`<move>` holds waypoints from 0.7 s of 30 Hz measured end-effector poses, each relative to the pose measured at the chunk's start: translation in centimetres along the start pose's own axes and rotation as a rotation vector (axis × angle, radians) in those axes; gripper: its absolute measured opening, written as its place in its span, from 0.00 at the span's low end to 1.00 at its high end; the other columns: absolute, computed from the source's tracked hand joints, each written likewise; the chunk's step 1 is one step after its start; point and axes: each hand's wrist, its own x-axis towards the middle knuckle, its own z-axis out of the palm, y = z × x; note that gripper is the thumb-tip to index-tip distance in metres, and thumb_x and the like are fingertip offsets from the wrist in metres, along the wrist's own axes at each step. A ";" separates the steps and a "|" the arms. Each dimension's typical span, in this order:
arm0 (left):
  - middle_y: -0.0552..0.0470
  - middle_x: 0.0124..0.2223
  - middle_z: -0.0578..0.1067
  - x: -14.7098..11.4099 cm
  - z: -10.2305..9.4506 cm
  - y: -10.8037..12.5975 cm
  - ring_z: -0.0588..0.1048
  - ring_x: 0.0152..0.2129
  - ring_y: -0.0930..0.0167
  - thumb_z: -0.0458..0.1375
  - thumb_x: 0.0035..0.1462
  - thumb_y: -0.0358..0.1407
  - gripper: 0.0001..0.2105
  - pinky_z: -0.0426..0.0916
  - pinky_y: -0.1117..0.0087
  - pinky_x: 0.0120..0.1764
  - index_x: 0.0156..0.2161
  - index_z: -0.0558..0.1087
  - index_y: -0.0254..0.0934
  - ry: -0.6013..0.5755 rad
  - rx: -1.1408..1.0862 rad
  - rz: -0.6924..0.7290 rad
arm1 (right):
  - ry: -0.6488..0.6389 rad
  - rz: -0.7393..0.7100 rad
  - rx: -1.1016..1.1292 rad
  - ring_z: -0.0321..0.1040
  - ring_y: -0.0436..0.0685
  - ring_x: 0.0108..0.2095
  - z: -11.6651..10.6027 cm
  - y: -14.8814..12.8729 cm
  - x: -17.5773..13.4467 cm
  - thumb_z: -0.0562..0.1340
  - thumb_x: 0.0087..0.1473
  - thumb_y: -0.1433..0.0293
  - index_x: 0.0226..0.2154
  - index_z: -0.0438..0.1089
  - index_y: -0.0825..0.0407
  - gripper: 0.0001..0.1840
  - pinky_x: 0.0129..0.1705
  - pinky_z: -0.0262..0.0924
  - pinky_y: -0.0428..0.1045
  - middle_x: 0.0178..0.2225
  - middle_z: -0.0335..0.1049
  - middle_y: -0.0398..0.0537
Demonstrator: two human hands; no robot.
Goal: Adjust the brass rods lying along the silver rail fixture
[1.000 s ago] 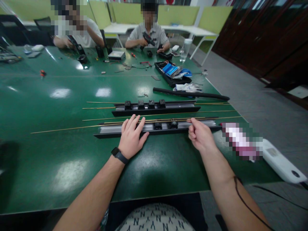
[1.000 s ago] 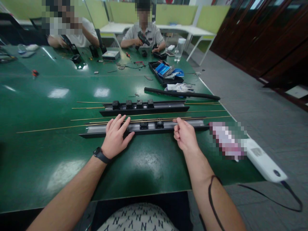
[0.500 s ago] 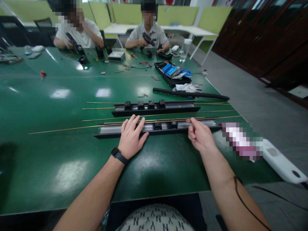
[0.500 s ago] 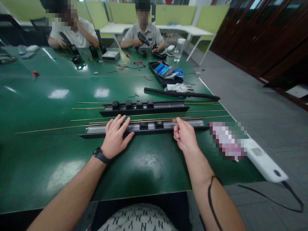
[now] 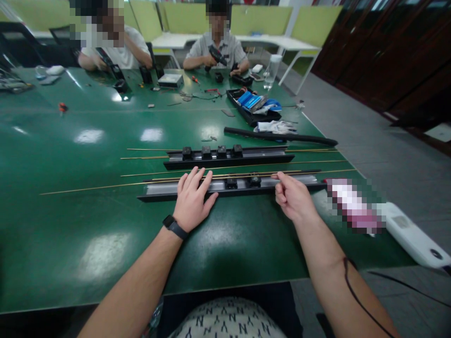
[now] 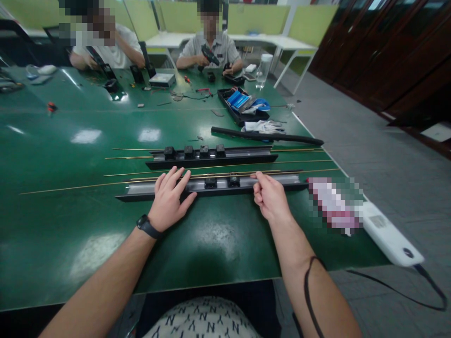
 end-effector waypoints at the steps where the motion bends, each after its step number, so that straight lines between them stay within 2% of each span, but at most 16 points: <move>1: 0.38 0.70 0.65 0.0 0.0 0.0 0.57 0.71 0.54 0.56 0.67 0.44 0.29 0.49 0.47 0.70 0.70 0.62 0.39 0.000 -0.003 0.000 | 0.002 -0.001 0.002 0.48 0.43 0.10 0.0 0.0 0.0 0.73 0.53 0.58 0.35 0.73 0.53 0.17 0.09 0.40 0.39 0.15 0.61 0.35; 8: 0.38 0.70 0.65 0.0 0.1 -0.1 0.57 0.71 0.55 0.55 0.68 0.44 0.28 0.49 0.48 0.70 0.70 0.63 0.38 0.002 0.005 0.006 | 0.055 -0.021 0.047 0.49 0.43 0.10 -0.3 0.0 0.4 0.71 0.55 0.60 0.36 0.74 0.53 0.14 0.09 0.40 0.39 0.15 0.62 0.35; 17: 0.39 0.70 0.65 0.0 0.0 0.0 0.57 0.71 0.54 0.56 0.67 0.44 0.29 0.49 0.46 0.70 0.70 0.62 0.39 -0.002 0.007 -0.003 | -0.043 0.005 -0.002 0.48 0.42 0.10 -0.2 0.3 0.2 0.74 0.52 0.57 0.37 0.74 0.53 0.18 0.09 0.40 0.39 0.15 0.61 0.34; 21: 0.38 0.70 0.65 0.0 0.1 0.0 0.57 0.71 0.55 0.55 0.68 0.44 0.29 0.49 0.47 0.70 0.70 0.63 0.38 -0.002 0.007 0.002 | -0.033 0.010 0.002 0.48 0.42 0.10 -0.1 0.3 0.1 0.74 0.52 0.57 0.37 0.74 0.53 0.19 0.09 0.39 0.39 0.15 0.61 0.34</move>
